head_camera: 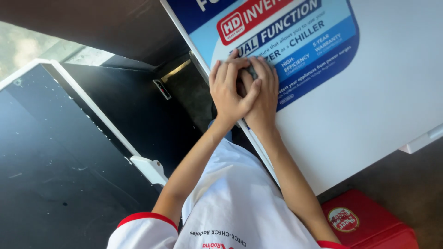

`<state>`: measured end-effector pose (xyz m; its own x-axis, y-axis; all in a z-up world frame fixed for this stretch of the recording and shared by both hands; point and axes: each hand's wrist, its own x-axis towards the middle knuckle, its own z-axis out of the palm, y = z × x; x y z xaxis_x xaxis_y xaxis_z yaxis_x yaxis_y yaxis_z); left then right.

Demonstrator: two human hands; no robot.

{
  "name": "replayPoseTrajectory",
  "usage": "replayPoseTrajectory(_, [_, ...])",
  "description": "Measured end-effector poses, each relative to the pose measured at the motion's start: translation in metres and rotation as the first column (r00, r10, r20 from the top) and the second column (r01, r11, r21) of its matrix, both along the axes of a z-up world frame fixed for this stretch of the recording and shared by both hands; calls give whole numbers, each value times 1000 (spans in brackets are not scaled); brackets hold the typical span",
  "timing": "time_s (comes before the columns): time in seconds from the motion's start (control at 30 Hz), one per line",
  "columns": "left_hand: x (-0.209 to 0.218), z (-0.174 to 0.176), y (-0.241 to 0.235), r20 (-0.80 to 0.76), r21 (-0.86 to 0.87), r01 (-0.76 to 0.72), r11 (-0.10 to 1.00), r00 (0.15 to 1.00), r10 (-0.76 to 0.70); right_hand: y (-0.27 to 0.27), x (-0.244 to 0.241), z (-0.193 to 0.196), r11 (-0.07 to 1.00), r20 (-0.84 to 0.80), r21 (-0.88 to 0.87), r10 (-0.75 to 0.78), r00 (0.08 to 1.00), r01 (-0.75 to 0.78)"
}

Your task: Wiping down a metal table and a white freezer with a cloth.

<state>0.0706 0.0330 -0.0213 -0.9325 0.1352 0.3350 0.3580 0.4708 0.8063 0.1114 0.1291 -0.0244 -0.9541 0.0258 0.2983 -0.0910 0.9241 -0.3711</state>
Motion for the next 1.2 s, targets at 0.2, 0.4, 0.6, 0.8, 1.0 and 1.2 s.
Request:
replayPoseTrajectory(0.2, [-6, 18, -25, 115, 397, -3, 918, 992, -46, -12, -38, 5, 992, -23, -16, -125, 992, 125])
replayPoseTrajectory(0.4, [-33, 8, -52, 99, 335, -171, 927, 984, 146, -29, -119, -16, 996, -131, 86, -29, 991, 40])
replayPoseTrajectory(0.6, [-66, 4, -37, 101, 386, -129, 913, 990, 97, -23, -80, 19, 960, 74, -58, 276, 958, -272])
replayPoseTrajectory(0.8, [-78, -4, -28, 112, 278, -152, 949, 986, 125, 36, -99, 9, 986, 92, -150, 91, 992, -76])
replayPoseTrajectory(1.0, [-71, -6, -30, 123, 289, -200, 936, 978, 170, -28, -171, -1, 987, -103, 27, 161, 982, -159])
replayPoseTrajectory(1.2, [-58, -16, -28, 106, 312, -158, 937, 986, 131, -46, -141, 13, 943, 71, -109, 323, 944, -314])
